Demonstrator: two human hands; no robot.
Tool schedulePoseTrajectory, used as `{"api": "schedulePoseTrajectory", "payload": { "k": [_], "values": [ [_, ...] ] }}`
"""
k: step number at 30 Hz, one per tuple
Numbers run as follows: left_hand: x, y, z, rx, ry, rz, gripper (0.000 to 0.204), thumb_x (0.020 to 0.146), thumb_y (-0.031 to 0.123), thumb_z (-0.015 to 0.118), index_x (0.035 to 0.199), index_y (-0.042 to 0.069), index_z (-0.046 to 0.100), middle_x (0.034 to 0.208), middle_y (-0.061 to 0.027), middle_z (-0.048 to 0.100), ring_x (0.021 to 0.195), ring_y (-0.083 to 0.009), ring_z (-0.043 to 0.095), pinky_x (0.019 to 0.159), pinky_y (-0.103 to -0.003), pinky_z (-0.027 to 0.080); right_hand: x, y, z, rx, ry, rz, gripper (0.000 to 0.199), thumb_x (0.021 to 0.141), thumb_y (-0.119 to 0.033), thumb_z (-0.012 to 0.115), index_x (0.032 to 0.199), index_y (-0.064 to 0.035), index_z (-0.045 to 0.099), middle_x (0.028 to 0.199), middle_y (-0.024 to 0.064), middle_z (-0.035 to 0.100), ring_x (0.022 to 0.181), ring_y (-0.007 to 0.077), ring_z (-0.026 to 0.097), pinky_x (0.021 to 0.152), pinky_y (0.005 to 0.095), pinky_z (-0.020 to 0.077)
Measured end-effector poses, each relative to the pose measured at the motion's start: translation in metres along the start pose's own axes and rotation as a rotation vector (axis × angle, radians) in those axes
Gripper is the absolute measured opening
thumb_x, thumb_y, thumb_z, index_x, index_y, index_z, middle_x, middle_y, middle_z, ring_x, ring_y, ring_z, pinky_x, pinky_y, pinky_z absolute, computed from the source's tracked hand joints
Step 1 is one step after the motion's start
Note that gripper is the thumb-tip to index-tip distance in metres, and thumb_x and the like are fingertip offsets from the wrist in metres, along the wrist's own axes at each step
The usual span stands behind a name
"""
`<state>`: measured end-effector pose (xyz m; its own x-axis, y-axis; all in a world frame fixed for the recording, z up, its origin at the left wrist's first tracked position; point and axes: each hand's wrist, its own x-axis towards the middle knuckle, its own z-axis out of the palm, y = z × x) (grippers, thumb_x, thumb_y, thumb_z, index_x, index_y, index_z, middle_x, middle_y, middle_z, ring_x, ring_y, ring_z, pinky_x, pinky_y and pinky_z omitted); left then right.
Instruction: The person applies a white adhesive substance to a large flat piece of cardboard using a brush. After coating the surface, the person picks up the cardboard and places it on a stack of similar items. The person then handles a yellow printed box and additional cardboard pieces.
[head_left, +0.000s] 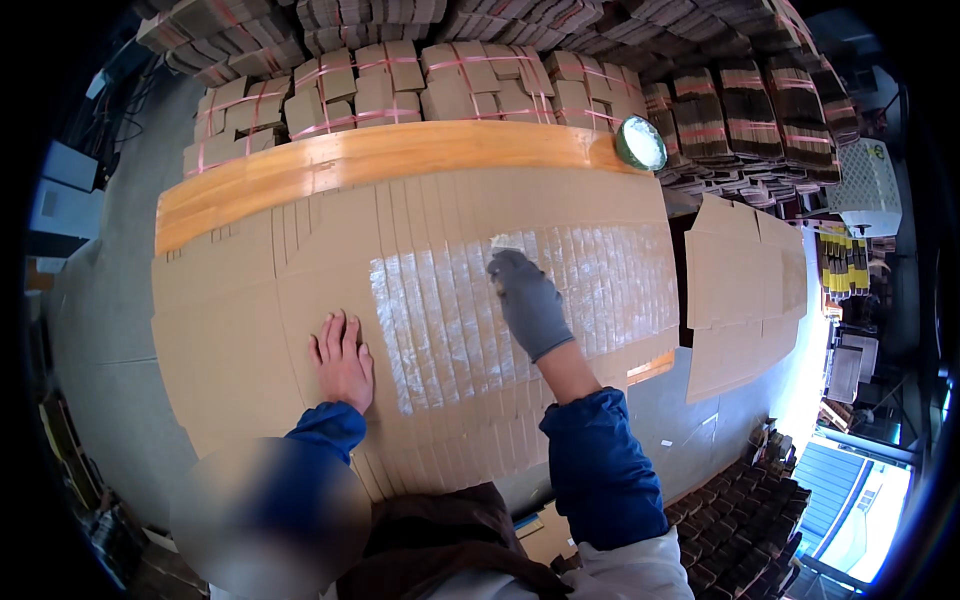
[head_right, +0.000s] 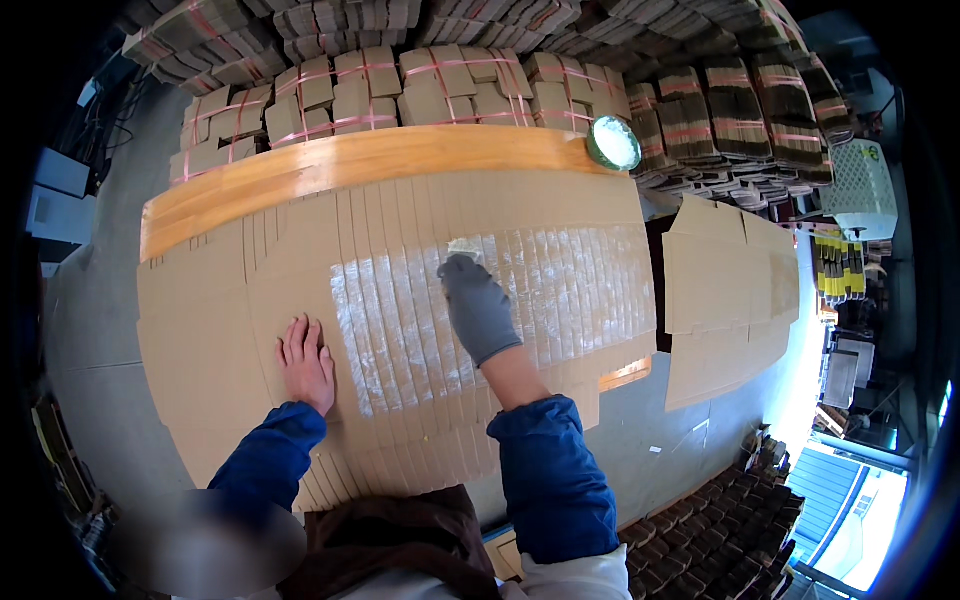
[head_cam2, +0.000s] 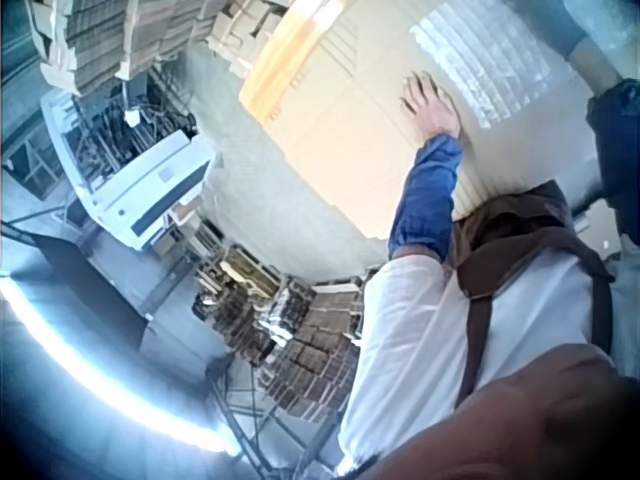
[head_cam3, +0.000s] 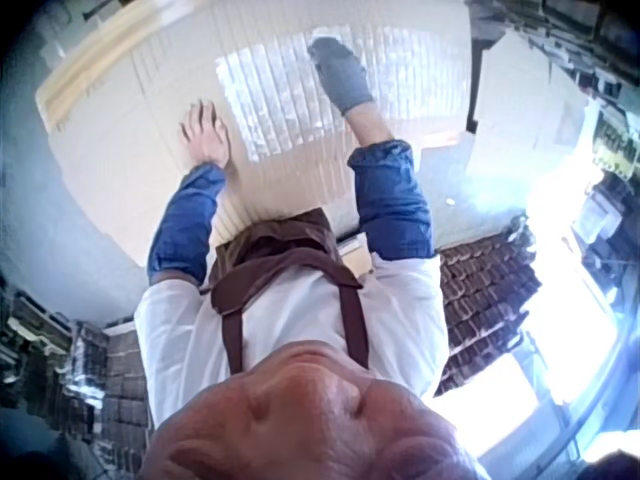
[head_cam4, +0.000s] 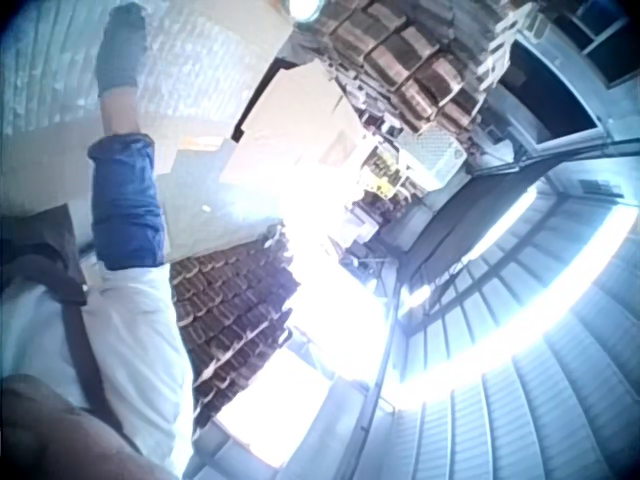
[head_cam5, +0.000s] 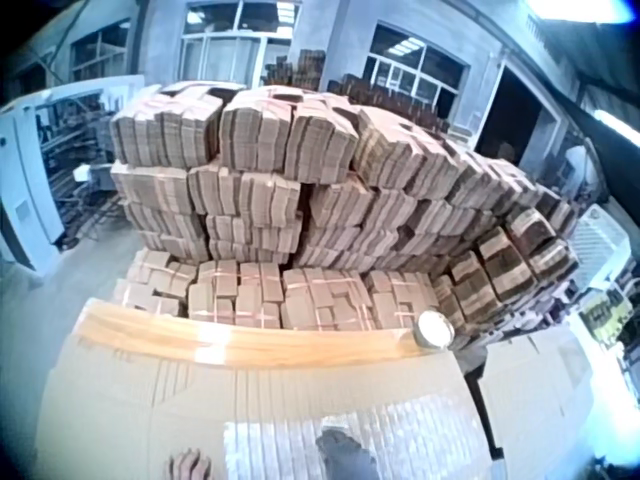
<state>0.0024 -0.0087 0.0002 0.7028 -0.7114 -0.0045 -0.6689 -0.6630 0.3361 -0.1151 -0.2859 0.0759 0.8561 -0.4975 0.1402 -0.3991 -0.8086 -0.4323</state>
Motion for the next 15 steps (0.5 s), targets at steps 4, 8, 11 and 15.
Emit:
{"api": "schedulePoseTrajectory", "payload": {
  "k": [4,8,11,15],
  "values": [
    [0.000,0.005,-0.002,-0.006,-0.027,-0.013,0.045,0.090,0.015,0.048,0.134,0.007,0.043,0.144,-0.0146,0.036,0.136,-0.0337,0.029,0.111,-0.054,0.017,0.000,0.056,-0.027,0.092,0.099,0.256,0.012,0.083,-0.007,0.058,0.095,-0.0059,0.063,0.093,0.0154,0.065,0.083,0.0354,0.064,0.072,0.0408,0.0526],
    [-0.001,-0.001,-0.002,-0.017,0.011,-0.004,0.045,0.090,0.015,0.048,0.133,0.007,0.043,0.144,-0.0138,0.035,0.136,-0.0332,0.028,0.112,-0.054,0.016,0.023,0.018,-0.049,0.416,-0.006,0.392,0.012,0.081,-0.008,0.066,0.092,-0.0040,0.064,0.088,0.0156,0.067,0.083,0.0313,0.066,0.073,0.0348,0.0518],
    [0.001,0.002,-0.001,-0.021,-0.027,-0.026,0.045,0.090,0.015,0.048,0.134,0.007,0.043,0.145,-0.0133,0.035,0.136,-0.0325,0.028,0.112,-0.054,0.016,0.036,0.015,-0.035,0.464,-0.020,0.326,0.011,0.081,-0.009,0.066,0.090,-0.0044,0.064,0.085,0.0155,0.067,0.081,0.0308,0.066,0.072,0.0348,0.0515],
    [0.002,0.002,-0.001,-0.021,-0.016,-0.011,0.046,0.090,0.016,0.049,0.135,0.008,0.043,0.145,-0.0127,0.035,0.137,-0.0311,0.028,0.112,-0.053,0.016,0.050,0.035,-0.039,0.271,0.002,0.274,0.009,0.080,-0.010,0.066,0.087,-0.0043,0.063,0.085,0.0167,0.067,0.079,0.0323,0.065,0.071,0.0362,0.0517]
  ]
}}
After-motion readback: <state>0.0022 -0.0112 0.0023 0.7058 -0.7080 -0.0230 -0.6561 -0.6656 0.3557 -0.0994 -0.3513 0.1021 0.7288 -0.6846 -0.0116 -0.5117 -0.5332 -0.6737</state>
